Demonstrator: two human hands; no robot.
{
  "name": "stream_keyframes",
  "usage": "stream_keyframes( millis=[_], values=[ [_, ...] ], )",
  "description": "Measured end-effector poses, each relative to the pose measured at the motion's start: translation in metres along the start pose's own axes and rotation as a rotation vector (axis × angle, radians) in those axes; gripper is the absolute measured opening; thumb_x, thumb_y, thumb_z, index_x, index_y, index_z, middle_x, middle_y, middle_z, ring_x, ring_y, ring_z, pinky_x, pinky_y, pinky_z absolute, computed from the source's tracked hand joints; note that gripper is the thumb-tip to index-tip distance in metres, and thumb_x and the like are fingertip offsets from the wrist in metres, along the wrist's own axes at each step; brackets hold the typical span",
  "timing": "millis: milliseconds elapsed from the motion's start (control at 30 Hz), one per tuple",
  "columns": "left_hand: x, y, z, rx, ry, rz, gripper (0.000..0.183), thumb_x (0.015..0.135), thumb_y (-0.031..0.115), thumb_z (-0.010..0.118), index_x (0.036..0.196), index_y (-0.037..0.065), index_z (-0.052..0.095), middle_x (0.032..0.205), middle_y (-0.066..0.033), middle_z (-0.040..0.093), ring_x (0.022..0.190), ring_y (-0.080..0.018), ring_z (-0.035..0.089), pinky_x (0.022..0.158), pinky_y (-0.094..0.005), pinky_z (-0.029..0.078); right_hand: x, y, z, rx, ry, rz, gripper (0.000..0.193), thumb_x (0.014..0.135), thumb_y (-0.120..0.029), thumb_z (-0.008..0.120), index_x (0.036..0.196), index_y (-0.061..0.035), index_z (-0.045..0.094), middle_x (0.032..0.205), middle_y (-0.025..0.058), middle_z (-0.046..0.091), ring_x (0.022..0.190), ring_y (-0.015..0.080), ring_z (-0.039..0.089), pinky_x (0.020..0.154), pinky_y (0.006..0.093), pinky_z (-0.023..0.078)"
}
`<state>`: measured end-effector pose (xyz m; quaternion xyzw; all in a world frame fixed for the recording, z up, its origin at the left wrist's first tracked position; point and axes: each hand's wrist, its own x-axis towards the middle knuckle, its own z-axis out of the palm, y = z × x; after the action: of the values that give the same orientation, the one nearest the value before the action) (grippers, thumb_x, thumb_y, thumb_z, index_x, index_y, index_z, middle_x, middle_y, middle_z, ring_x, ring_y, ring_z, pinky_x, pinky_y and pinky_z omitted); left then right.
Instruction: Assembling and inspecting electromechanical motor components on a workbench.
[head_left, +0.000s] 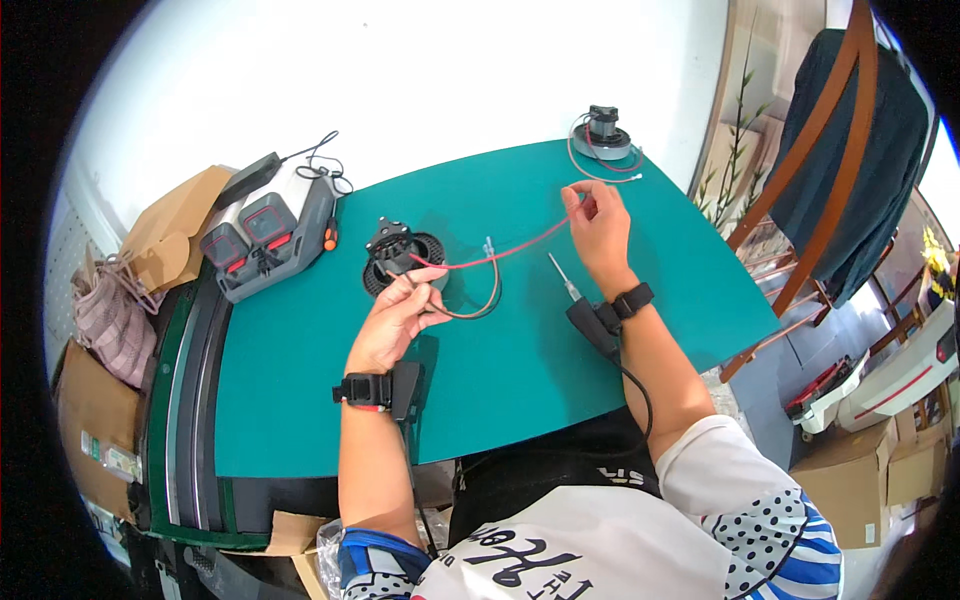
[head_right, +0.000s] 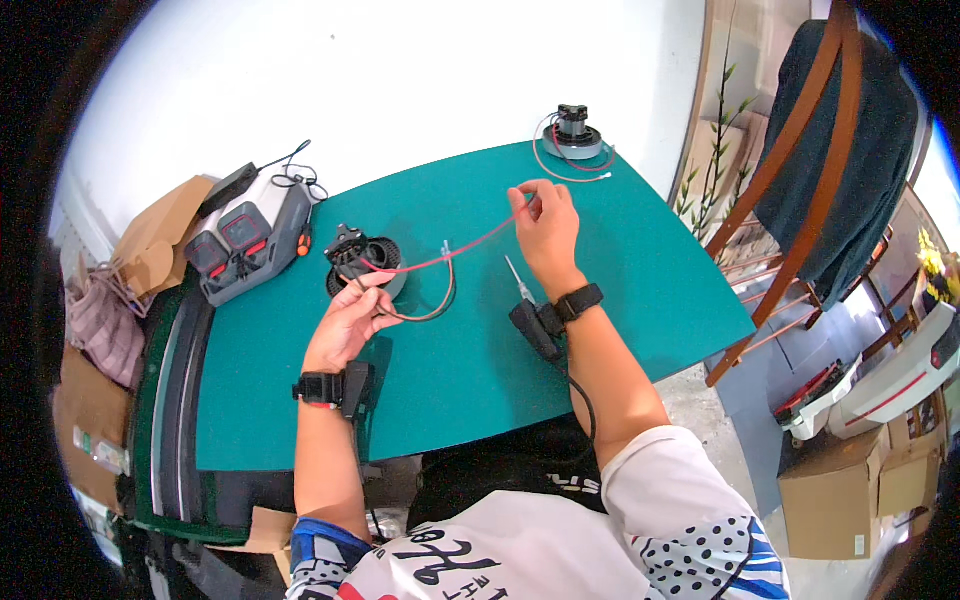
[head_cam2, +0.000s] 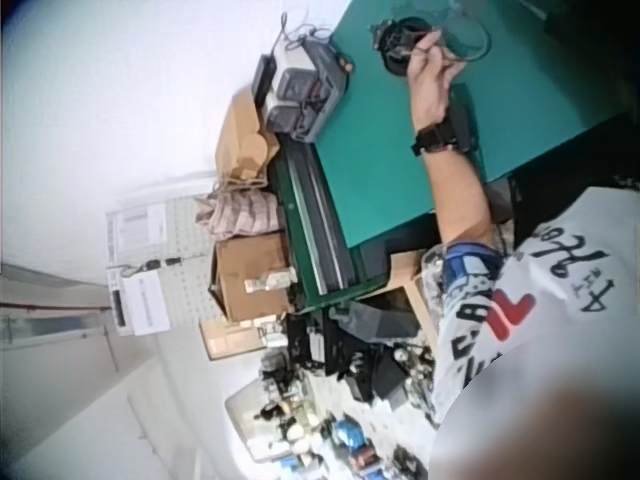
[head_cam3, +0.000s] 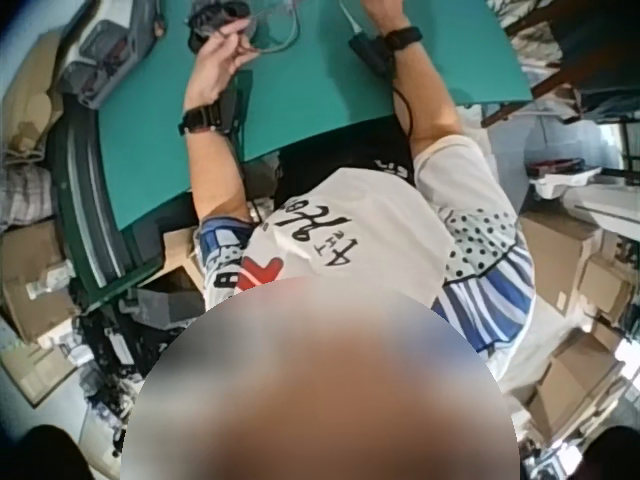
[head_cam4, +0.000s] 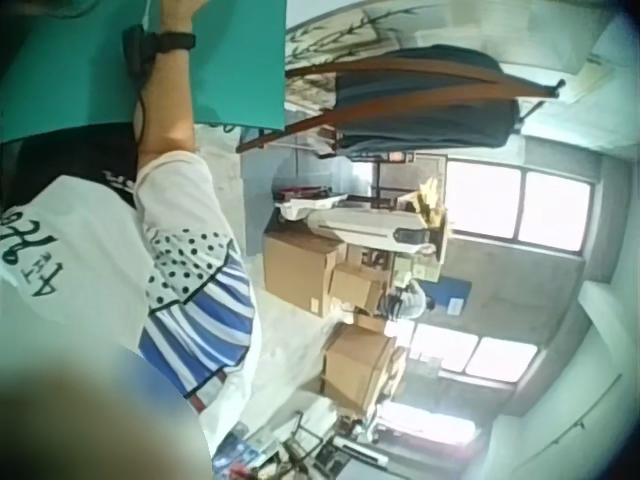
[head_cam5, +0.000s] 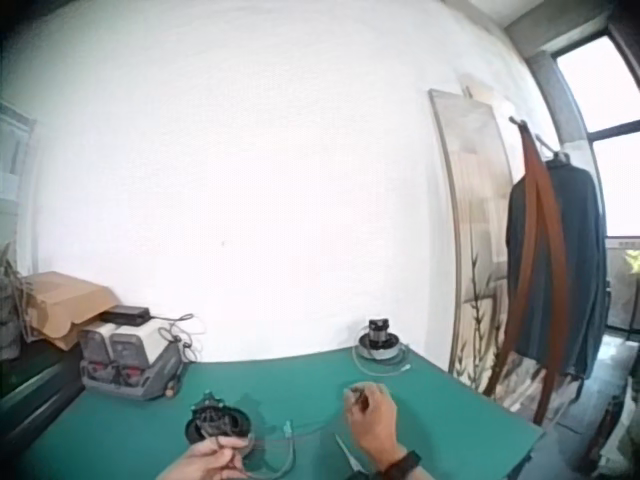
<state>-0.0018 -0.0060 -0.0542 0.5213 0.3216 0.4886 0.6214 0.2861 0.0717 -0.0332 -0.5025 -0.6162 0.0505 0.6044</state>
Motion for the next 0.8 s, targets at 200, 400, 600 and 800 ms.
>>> stream_keyframes(
  millis=[200,400,600,800],
  values=[
    [0.003,-0.001,0.004,0.011,0.015,-0.032,0.034,0.096,0.022,0.056,0.124,0.003,0.056,0.090,0.0016,0.059,0.086,-0.0102,0.059,0.084,-0.0346,0.053,0.004,-0.001,-0.006,1.149,-0.353,0.328,0.016,0.088,-0.008,0.065,0.100,0.0021,0.063,0.094,0.0073,0.066,0.090,0.0189,0.067,0.076,0.0298,0.054],
    [0.003,-0.002,0.003,0.001,0.022,-0.028,0.034,0.097,0.019,0.054,0.125,0.002,0.055,0.092,-0.0011,0.061,0.084,-0.0121,0.062,0.082,-0.0353,0.056,-0.001,-0.003,0.000,1.012,-0.271,0.380,0.016,0.089,-0.006,0.063,0.103,0.0025,0.063,0.089,0.0085,0.067,0.082,0.0192,0.068,0.072,0.0296,0.056],
    [0.002,-0.001,0.004,0.021,0.028,-0.015,0.032,0.096,0.024,0.057,0.118,0.001,0.059,0.090,-0.0015,0.063,0.085,-0.0123,0.062,0.084,-0.0343,0.054,-0.001,0.000,0.005,1.036,-0.328,0.356,0.025,0.088,-0.006,0.064,0.112,0.0022,0.058,0.094,0.0120,0.068,0.081,0.0181,0.068,0.071,0.0304,0.057],
    [0.002,0.001,0.005,0.030,0.086,-0.061,0.033,0.097,0.026,0.054,0.118,0.001,0.057,0.097,-0.0097,0.067,0.089,-0.0191,0.067,0.082,-0.0348,0.056,-0.005,-0.004,0.013,0.867,-0.199,0.338,0.026,0.087,-0.006,0.065,0.111,0.0021,0.061,0.106,0.0141,0.065,0.093,0.0198,0.065,0.079,0.0277,0.054]
  ],
)
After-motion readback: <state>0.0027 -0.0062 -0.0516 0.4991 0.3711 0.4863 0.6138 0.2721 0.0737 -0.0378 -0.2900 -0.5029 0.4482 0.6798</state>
